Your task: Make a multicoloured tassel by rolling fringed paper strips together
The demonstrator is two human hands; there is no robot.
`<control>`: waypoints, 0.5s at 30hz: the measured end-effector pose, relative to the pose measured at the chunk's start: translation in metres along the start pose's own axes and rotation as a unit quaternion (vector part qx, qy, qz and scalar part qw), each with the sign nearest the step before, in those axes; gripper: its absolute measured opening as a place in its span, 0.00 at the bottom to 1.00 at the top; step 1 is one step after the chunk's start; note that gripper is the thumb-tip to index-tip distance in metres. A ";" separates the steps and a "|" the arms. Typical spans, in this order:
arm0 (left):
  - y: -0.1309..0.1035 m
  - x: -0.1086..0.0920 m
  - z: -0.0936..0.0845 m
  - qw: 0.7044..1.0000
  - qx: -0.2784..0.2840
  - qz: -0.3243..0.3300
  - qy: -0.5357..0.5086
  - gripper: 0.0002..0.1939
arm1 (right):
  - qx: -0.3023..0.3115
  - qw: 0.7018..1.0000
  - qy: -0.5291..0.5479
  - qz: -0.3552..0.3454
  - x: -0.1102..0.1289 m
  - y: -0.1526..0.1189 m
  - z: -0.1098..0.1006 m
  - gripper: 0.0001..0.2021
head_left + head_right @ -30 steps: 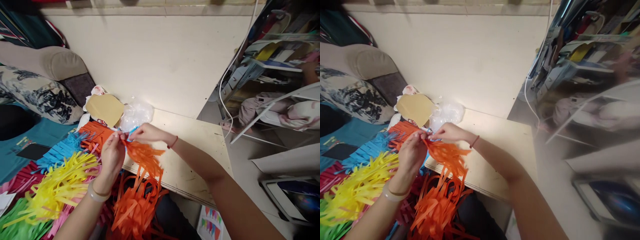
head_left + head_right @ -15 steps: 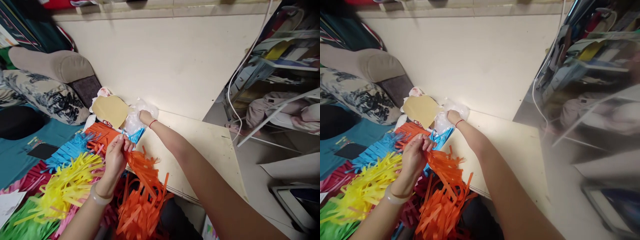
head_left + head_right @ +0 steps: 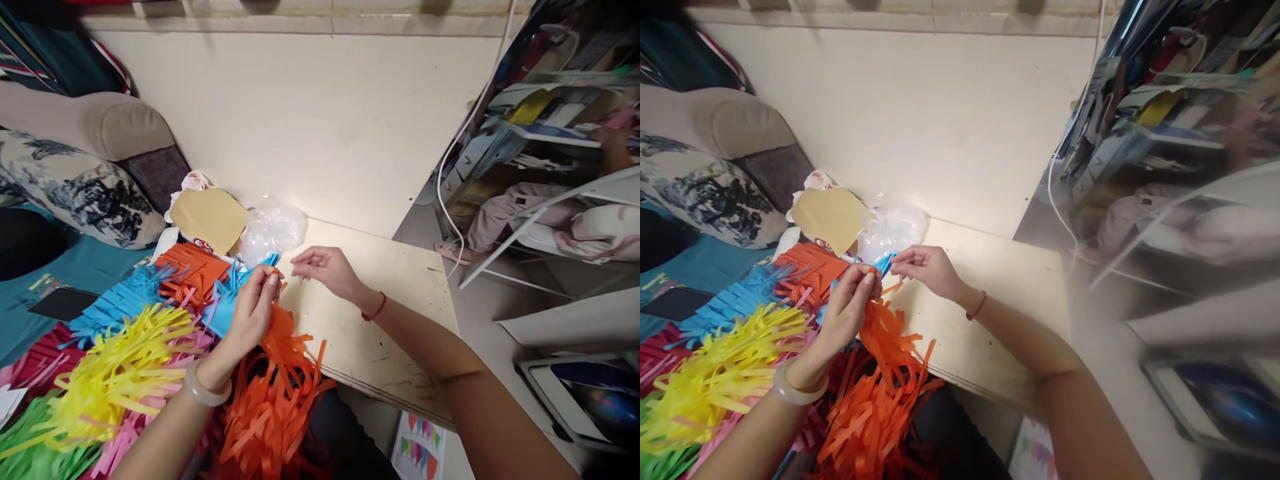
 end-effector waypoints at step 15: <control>-0.010 -0.038 0.010 0.936 0.021 0.163 0.312 0.06 | 0.005 0.985 -0.091 -0.150 0.033 -0.051 0.010 0.04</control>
Point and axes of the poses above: each hand's wrist, its own y-axis towards the middle knuckle, its own z-axis out of the palm, x = y × z, the point moved 1 cm from there along y, towards the middle knuckle, and after that the axes turned 15 degrees about y, right-handed, at the moved point
